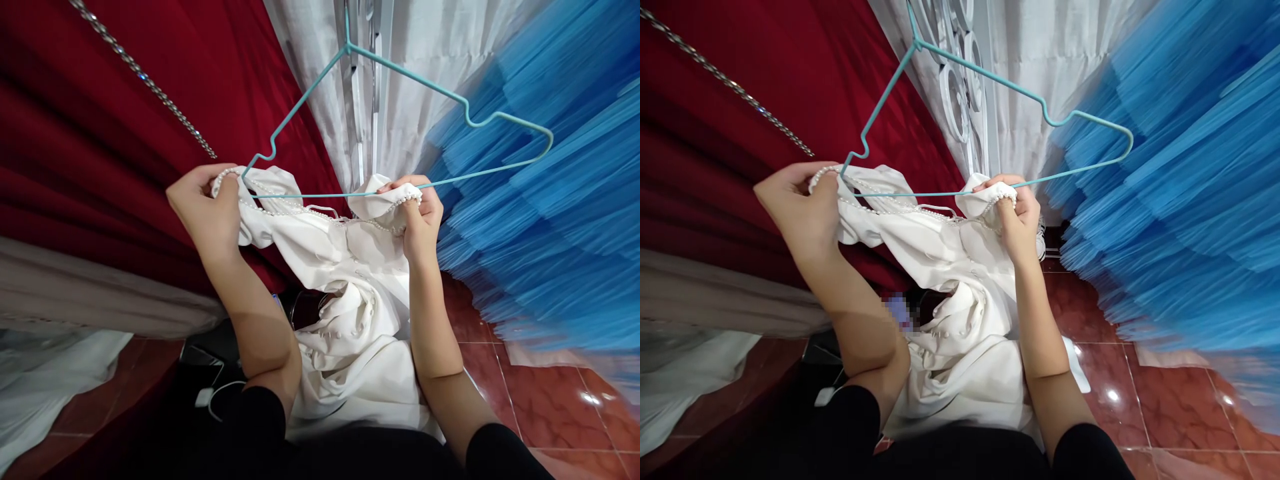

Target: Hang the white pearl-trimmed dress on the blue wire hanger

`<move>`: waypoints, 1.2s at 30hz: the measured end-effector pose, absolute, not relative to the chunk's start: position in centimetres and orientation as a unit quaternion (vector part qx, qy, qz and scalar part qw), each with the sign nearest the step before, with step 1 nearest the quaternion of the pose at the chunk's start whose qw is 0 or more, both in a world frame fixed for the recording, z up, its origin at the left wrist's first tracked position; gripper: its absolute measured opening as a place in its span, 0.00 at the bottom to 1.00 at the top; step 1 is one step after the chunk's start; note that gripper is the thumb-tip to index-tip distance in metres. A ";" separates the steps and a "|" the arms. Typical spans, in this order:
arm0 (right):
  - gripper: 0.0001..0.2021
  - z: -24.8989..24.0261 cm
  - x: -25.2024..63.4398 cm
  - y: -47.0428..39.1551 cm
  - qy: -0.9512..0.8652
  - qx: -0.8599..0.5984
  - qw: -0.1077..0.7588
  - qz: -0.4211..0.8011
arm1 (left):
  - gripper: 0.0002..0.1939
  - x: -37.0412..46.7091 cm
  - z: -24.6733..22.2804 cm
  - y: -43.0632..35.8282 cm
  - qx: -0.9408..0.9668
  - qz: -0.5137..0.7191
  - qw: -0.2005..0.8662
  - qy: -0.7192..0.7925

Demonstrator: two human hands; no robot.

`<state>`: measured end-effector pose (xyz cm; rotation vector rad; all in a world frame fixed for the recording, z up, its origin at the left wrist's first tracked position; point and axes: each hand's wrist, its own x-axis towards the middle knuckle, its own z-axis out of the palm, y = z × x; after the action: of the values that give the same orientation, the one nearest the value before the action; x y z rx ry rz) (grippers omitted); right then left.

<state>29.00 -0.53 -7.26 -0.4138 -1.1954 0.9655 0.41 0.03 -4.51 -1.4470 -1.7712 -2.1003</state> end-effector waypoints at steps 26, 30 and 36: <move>0.09 -7.5 28.7 -0.5 -0.537 -0.203 0.698 0.429 | 0.09 3.4 -2.3 0.9 -0.538 -0.692 0.054 -0.478; 0.10 -7.6 28.6 -0.4 -0.536 -0.206 0.693 0.436 | 0.09 3.7 -2.6 1.2 -0.537 -0.695 0.076 -0.472; 0.09 -7.7 28.6 -0.3 -0.525 -0.181 0.695 0.455 | 0.08 5.1 -2.0 1.1 -0.535 -0.708 0.025 -0.460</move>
<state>28.58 -0.29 -7.66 -0.4046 -1.1727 1.0163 5.06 1.13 -1.99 -1.6551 -1.4228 -2.1906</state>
